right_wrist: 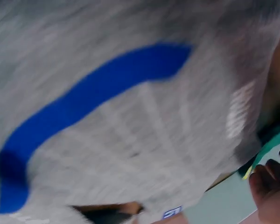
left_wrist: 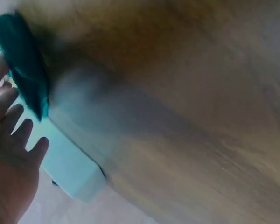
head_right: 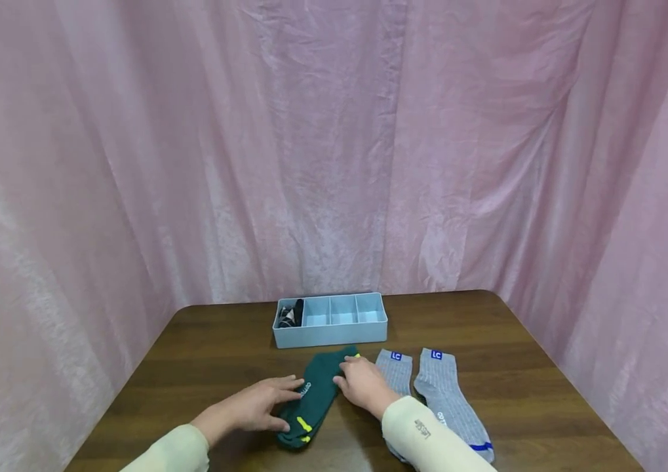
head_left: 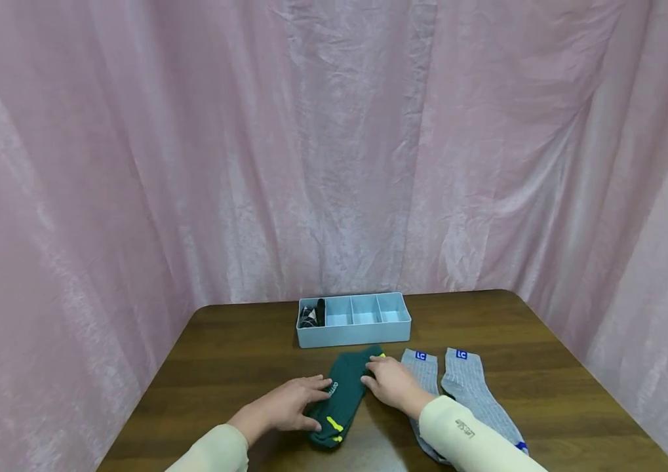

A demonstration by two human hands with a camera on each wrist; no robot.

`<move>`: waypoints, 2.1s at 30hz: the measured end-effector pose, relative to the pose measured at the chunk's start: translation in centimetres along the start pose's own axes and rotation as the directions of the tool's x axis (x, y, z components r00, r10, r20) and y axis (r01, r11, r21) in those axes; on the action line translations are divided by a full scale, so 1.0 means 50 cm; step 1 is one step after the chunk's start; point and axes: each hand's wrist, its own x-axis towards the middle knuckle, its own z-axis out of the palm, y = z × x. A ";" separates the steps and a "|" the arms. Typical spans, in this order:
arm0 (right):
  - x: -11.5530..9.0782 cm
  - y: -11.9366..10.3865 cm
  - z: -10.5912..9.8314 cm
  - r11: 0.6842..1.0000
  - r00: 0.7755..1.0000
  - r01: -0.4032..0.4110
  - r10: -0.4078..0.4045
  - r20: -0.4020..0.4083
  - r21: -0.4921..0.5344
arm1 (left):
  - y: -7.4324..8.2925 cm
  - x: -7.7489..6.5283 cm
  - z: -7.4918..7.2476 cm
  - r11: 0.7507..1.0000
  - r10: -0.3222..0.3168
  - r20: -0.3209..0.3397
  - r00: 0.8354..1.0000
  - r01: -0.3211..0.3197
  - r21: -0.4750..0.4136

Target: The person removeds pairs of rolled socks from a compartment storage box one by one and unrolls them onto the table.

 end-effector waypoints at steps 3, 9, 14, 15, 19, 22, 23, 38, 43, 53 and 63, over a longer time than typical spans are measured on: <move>0.004 -0.019 0.007 0.998 0.996 -0.050 0.052 0.074 -0.030 | 0.005 0.005 0.009 0.999 0.017 0.089 0.996 -0.019 0.030; 0.009 -0.019 0.001 0.996 0.976 -0.060 0.072 0.204 -0.064 | 0.046 0.022 0.033 0.997 0.040 0.085 0.996 -0.046 0.059; 0.008 0.009 -0.022 0.999 0.954 -0.026 0.018 0.299 0.023 | 0.087 0.041 0.040 0.999 0.023 0.097 0.995 -0.027 0.037; 0.008 0.015 -0.027 0.999 0.952 -0.018 0.005 0.307 0.039 | 0.093 0.046 0.040 0.999 0.025 0.100 0.995 -0.029 0.033; 0.006 0.028 -0.035 0.998 0.956 0.033 -0.045 0.291 0.045 | 0.110 0.064 0.040 0.999 0.042 0.098 0.994 -0.044 0.019; 0.006 0.032 -0.035 0.998 0.966 0.054 -0.059 0.251 0.028 | 0.114 0.070 0.041 1.000 0.015 0.100 0.995 -0.017 0.014; 0.005 0.033 -0.035 0.998 0.968 0.054 -0.058 0.243 0.023 | 0.116 0.071 0.042 1.000 0.002 0.109 0.994 -0.004 0.016; 0.003 0.063 -0.063 1.000 0.934 0.005 -0.003 0.357 -0.006 | 0.162 0.120 0.062 0.992 -0.093 0.115 0.989 0.083 0.091; -0.007 0.063 -0.059 0.999 0.932 -0.033 0.034 0.360 -0.009 | 0.165 0.122 0.065 0.993 -0.095 0.116 0.989 0.085 0.085; -0.028 0.067 -0.052 1.000 0.973 -0.007 0.001 0.232 0.025 | 0.146 0.120 0.049 0.992 -0.105 0.064 0.992 0.100 0.074; -0.057 0.081 -0.055 0.990 0.985 -0.118 0.106 0.139 0.082 | 0.076 0.137 0.022 0.972 -0.234 -0.159 0.959 0.232 -0.031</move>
